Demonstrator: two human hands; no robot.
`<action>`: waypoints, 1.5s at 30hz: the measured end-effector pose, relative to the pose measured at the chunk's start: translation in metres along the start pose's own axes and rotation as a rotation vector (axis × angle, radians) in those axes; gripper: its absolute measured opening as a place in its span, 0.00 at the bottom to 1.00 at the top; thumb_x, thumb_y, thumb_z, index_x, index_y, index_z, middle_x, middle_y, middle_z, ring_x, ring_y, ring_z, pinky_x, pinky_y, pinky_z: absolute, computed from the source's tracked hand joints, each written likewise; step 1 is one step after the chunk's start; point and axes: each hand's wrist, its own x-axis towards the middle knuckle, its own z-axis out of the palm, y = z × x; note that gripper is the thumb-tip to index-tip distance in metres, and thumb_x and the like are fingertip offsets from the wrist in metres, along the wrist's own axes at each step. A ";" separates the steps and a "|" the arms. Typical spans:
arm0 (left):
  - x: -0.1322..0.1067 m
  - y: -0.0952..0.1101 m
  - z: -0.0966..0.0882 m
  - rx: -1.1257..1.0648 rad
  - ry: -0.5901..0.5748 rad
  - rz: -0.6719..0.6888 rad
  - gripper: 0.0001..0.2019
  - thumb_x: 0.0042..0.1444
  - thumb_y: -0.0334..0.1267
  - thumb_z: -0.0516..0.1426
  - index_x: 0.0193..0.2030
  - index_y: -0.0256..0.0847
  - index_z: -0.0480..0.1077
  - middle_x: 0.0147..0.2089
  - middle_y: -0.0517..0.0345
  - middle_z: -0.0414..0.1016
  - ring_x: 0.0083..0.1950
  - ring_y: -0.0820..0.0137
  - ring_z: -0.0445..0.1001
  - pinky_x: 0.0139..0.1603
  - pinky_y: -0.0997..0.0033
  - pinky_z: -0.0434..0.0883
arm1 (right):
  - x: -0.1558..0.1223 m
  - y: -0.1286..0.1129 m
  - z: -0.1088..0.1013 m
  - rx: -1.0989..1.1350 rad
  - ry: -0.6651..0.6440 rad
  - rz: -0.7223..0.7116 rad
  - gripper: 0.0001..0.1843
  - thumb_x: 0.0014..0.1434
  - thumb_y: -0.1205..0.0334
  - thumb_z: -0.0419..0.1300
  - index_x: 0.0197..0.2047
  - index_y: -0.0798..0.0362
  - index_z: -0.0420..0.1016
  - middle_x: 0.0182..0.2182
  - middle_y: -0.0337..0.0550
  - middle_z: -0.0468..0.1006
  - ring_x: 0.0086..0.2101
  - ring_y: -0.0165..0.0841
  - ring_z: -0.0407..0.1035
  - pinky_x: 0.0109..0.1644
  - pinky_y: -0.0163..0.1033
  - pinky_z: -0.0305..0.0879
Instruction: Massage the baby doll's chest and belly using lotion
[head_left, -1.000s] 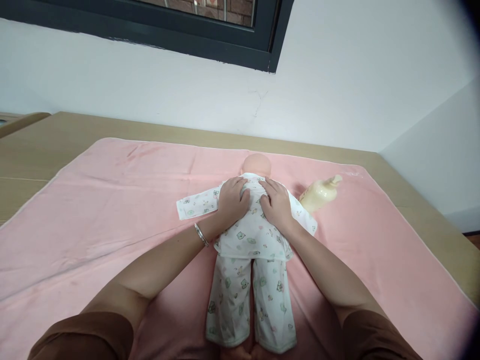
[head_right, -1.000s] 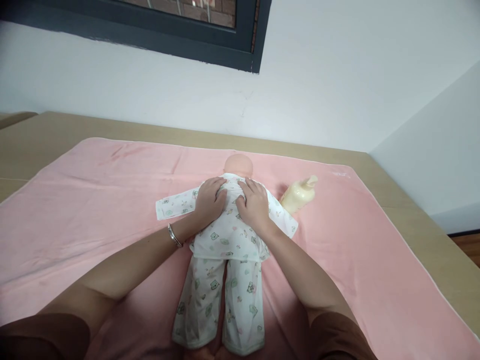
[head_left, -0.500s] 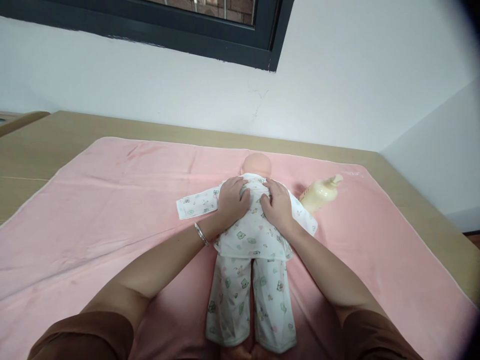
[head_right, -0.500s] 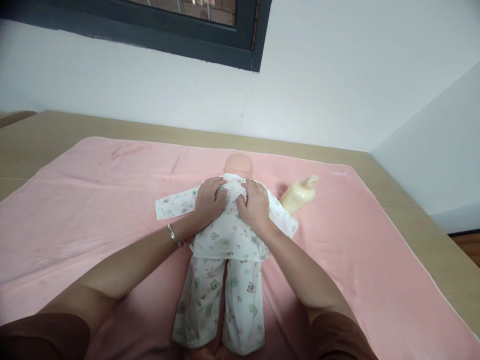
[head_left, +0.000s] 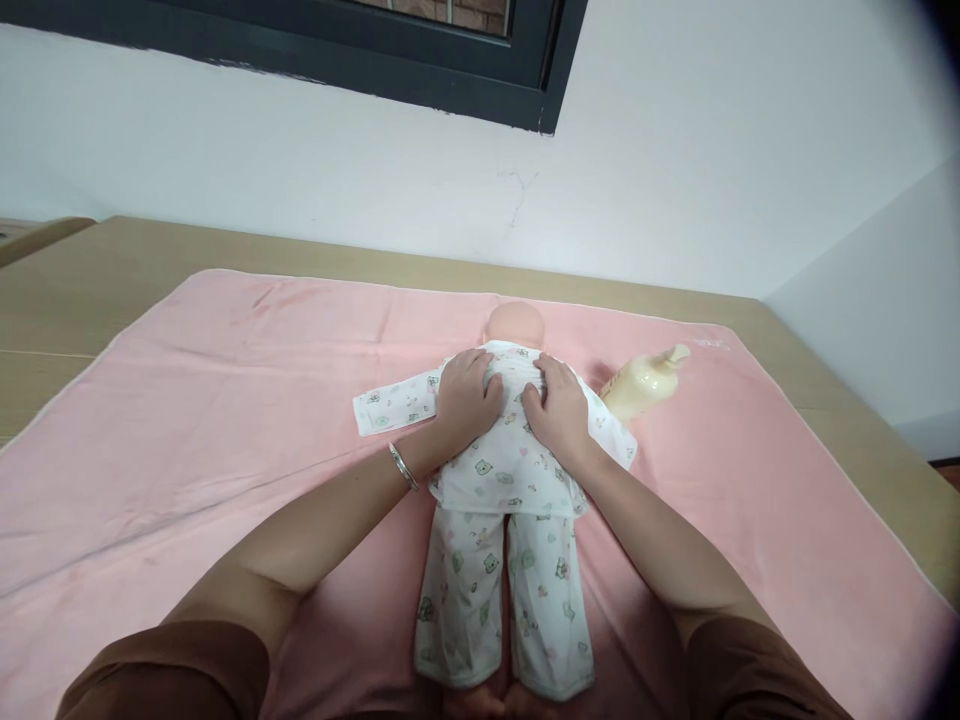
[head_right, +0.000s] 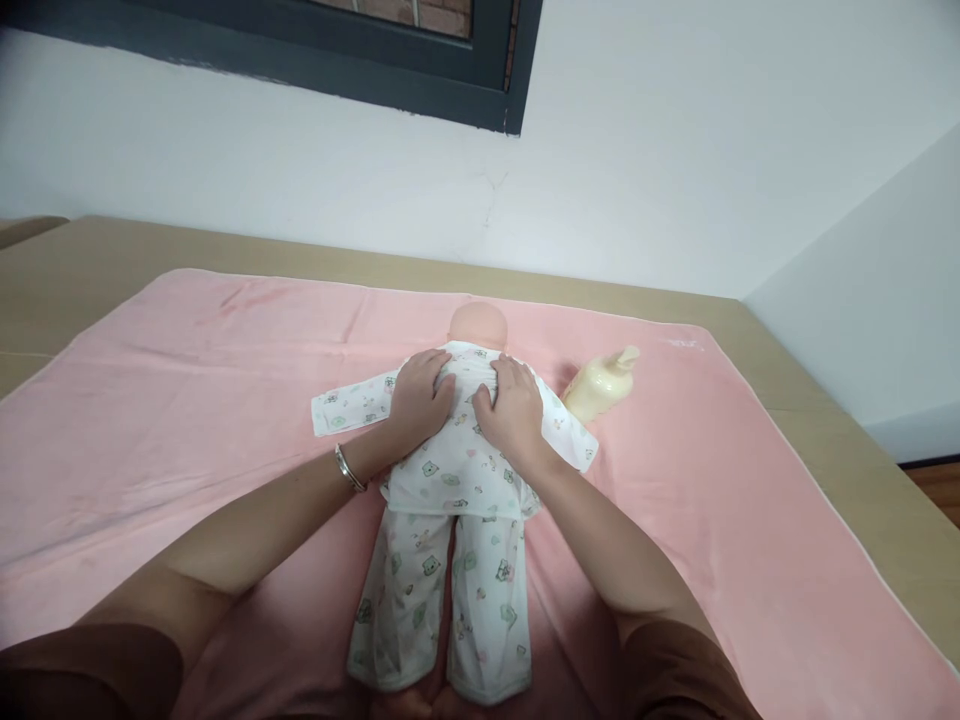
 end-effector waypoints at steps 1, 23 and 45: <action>0.001 0.000 0.000 0.011 -0.021 0.005 0.16 0.59 0.35 0.49 0.52 0.38 0.70 0.54 0.47 0.74 0.57 0.57 0.70 0.61 0.53 0.65 | 0.001 0.001 0.000 -0.017 -0.015 -0.008 0.23 0.60 0.61 0.51 0.57 0.57 0.68 0.57 0.56 0.72 0.58 0.48 0.63 0.63 0.57 0.60; -0.003 0.004 -0.007 -0.070 0.067 0.050 0.11 0.56 0.36 0.52 0.43 0.41 0.72 0.49 0.49 0.77 0.53 0.60 0.73 0.57 0.54 0.70 | -0.002 0.006 0.005 0.082 0.124 -0.093 0.14 0.57 0.64 0.53 0.44 0.52 0.76 0.51 0.50 0.78 0.53 0.43 0.70 0.61 0.54 0.63; 0.002 0.004 -0.005 -0.015 -0.018 0.040 0.12 0.58 0.35 0.51 0.47 0.41 0.69 0.52 0.49 0.74 0.54 0.58 0.70 0.58 0.54 0.66 | 0.004 0.003 0.001 -0.044 0.011 -0.054 0.20 0.58 0.63 0.52 0.53 0.54 0.71 0.54 0.52 0.76 0.55 0.47 0.67 0.61 0.56 0.62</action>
